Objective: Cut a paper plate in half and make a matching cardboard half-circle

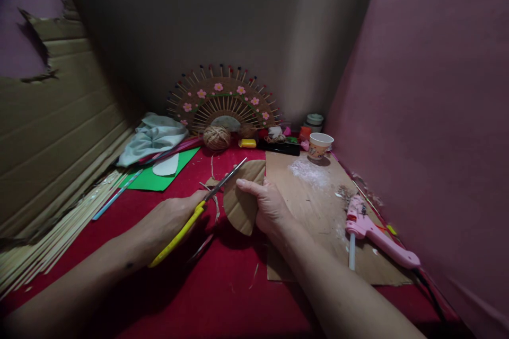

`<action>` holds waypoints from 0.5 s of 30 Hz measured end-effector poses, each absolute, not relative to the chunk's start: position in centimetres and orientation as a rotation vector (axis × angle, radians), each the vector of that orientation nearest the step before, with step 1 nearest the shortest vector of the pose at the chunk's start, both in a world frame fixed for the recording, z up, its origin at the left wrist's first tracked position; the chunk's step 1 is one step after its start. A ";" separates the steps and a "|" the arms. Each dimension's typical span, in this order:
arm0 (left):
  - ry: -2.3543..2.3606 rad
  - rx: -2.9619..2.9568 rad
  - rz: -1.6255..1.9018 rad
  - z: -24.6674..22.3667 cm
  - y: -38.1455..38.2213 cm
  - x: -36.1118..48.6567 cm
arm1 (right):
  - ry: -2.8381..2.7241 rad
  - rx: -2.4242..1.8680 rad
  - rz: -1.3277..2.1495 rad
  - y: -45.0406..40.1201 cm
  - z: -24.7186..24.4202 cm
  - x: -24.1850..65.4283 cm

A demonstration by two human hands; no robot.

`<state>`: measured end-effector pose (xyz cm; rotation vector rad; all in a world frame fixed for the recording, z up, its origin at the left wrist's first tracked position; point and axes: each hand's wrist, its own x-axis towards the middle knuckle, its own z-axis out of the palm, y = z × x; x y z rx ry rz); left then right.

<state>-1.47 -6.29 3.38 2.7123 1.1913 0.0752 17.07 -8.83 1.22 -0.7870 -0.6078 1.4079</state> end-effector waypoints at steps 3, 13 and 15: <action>1.221 2.716 0.061 3.6 -6.4 -1.3 | -0.603 -0.789 1.411 -8.8 1.1 17.1; 1.157 2.553 0.232 5.2 -6.2 -1.9 | -0.683 -0.805 1.380 -8.9 1.4 17.3; 1.076 2.502 0.344 5.8 -6.4 -1.8 | -0.706 -0.823 1.376 -9.0 1.5 17.3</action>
